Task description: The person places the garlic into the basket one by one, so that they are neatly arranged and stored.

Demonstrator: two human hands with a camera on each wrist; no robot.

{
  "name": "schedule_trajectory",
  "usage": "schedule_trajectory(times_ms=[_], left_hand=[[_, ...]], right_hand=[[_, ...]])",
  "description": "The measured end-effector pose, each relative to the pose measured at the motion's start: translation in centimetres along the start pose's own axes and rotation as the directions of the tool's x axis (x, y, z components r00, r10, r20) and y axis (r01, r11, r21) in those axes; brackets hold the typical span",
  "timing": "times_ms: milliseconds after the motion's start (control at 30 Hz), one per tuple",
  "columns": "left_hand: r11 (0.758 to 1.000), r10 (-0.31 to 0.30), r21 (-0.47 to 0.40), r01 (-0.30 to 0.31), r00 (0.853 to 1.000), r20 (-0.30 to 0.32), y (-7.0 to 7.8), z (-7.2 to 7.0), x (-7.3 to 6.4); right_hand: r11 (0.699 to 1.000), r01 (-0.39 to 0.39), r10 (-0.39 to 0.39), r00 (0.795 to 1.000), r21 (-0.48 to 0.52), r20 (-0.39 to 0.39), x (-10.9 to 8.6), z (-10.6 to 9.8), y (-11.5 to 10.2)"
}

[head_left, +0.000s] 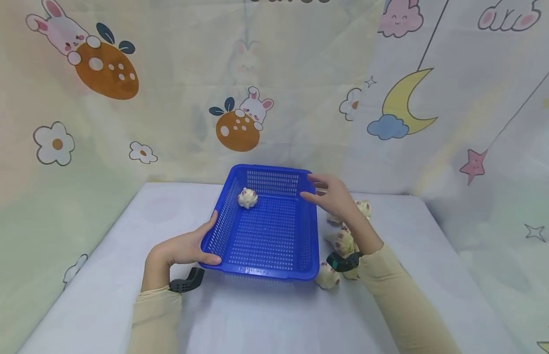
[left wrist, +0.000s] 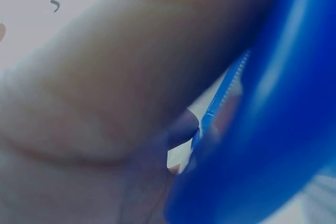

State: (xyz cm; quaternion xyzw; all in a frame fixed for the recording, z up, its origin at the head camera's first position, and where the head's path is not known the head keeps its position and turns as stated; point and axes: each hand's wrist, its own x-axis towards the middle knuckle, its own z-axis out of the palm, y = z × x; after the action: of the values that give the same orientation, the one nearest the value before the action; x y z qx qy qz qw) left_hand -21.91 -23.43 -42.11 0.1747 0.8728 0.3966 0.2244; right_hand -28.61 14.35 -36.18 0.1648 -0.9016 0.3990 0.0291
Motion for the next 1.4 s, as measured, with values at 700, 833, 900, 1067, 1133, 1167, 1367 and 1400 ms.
schedule_trajectory(times_ms=[700, 833, 900, 1067, 1133, 1167, 1367, 1400], left_hand=[[1.0, -0.005, 0.007, 0.005, 1.0, 0.002, 0.4, 0.0, -0.1], [1.0, -0.012, 0.004, 0.012, 1.0, 0.003, 0.2, 0.0, 0.0], [1.0, -0.022, 0.008, 0.022, 1.0, 0.001, 0.0, 0.0, 0.0], [0.999, -0.031, 0.011, 0.031, 0.999, -0.008, -0.1, 0.0, -0.3], [1.0, -0.025, 0.007, 0.025, 1.0, -0.008, 0.0, 0.0, -0.4], [1.0, -0.02, 0.005, 0.02, 1.0, -0.006, 0.1, 0.0, -0.4], [1.0, -0.009, 0.003, 0.009, 1.0, -0.005, 0.2, 0.1, -0.3], [1.0, -0.01, 0.002, 0.01, 1.0, -0.004, 0.3, 0.1, -0.3]], right_hand=[[0.986, -0.079, 0.072, 0.996, -0.146, -0.046, -9.6, 1.2, 3.5], [0.973, -0.086, 0.084, 0.996, -0.213, -0.019, -10.9, 1.7, 3.6], [0.966, -0.068, 0.069, 0.998, -0.249, -0.005, -11.3, 1.9, 3.5], [0.938, -0.044, 0.056, 0.998, -0.343, 0.025, -12.1, 2.6, 3.4], [0.924, -0.057, 0.078, 0.996, -0.379, 0.041, -12.6, 3.0, 3.4], [0.916, -0.063, 0.088, 0.995, -0.395, 0.046, -12.8, 3.2, 3.4], [0.857, -0.052, 0.084, 0.996, -0.512, 0.039, -13.9, 4.3, 3.7], [0.849, -0.052, 0.081, 0.996, -0.526, 0.033, -14.0, 4.5, 3.8]])
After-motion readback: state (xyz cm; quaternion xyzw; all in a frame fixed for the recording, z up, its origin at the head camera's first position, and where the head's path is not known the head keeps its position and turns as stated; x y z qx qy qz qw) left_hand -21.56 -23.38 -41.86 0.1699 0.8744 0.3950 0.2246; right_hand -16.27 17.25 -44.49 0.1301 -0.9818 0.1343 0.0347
